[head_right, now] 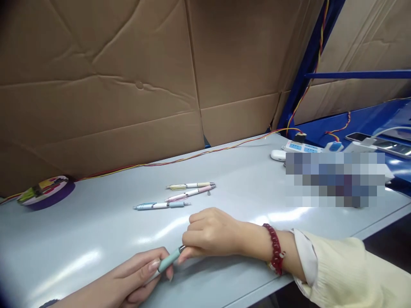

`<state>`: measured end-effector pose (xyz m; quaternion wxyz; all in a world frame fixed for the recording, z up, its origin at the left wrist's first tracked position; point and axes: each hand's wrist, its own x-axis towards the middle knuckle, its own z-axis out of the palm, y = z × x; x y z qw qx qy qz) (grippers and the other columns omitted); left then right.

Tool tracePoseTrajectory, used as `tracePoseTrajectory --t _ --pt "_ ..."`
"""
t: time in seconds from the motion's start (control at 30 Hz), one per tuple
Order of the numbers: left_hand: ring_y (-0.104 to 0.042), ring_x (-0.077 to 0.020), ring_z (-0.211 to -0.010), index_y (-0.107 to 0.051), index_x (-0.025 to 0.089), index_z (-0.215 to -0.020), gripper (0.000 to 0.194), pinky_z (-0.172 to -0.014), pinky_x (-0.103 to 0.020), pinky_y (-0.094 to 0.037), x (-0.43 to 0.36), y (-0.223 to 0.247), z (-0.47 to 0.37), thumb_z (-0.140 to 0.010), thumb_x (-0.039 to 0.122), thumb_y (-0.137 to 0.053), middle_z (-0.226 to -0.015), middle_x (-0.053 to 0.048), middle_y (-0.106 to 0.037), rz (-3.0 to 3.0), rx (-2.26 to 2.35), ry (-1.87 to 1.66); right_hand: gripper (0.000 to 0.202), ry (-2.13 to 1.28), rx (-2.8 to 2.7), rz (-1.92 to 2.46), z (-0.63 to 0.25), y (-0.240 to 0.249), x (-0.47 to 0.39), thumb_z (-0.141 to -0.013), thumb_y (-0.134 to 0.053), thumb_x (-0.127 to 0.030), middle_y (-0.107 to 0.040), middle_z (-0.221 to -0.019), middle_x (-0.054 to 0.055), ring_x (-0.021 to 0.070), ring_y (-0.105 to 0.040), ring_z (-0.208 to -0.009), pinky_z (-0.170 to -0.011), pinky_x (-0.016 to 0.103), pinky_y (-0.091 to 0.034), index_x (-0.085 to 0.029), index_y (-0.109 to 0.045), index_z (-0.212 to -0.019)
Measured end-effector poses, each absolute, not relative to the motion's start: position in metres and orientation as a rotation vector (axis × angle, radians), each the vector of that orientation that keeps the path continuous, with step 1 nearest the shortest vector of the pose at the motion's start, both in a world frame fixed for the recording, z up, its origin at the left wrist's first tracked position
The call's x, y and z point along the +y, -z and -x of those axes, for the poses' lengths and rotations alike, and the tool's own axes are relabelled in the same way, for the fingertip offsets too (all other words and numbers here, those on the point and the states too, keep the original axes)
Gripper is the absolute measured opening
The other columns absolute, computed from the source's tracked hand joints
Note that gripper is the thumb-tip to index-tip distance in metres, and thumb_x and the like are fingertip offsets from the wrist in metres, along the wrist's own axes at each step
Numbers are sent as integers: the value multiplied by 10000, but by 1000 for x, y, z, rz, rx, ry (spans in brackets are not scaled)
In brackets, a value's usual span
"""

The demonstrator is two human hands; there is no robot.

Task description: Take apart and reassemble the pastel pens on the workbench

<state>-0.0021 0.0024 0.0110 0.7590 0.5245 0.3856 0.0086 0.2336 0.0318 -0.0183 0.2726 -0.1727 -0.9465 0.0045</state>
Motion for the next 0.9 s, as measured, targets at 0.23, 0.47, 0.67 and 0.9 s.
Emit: tracePoseTrajectory --t 0.23,0.47,0.67,0.9 --pt "-175 -57 -443 -500 195 -986 403 -371 -140 -223 4 -9 1 -903 563 -360 -597 74 -273 -1136 806 -37 504 -202 -2571 532 -234 13 26 -942 -261 -517 -569 -629 20 129 -467 -577 -521 243 -342 -153 -581 -804" --pt "-157 -68 -450 -537 206 -1033 425 -373 -134 -254 4 -11 1 -909 561 -339 -590 71 -242 -1144 822 -65 436 -61 -2524 567 -233 15 27 -968 -298 -414 -527 -553 -14 100 -433 -499 -460 227 -288 -155 -563 -738" --pt "-185 -63 -444 -521 201 -982 410 -366 -123 -253 2 -14 -1 -898 569 -361 -589 69 -269 -1171 820 -40 557 -123 -2564 566 -234 15 26 -953 -192 -511 -503 -519 -11 110 -427 -482 -463 239 -292 -163 -552 -709" --pt "-169 -65 -441 -525 211 -1020 408 -362 -125 -263 2 -12 -1 -908 558 -343 -587 71 -248 -1190 806 -82 426 -139 -2453 604 -234 7 23 -980 -283 -382 -560 -598 -6 91 -457 -512 -480 207 -319 -152 -552 -742"
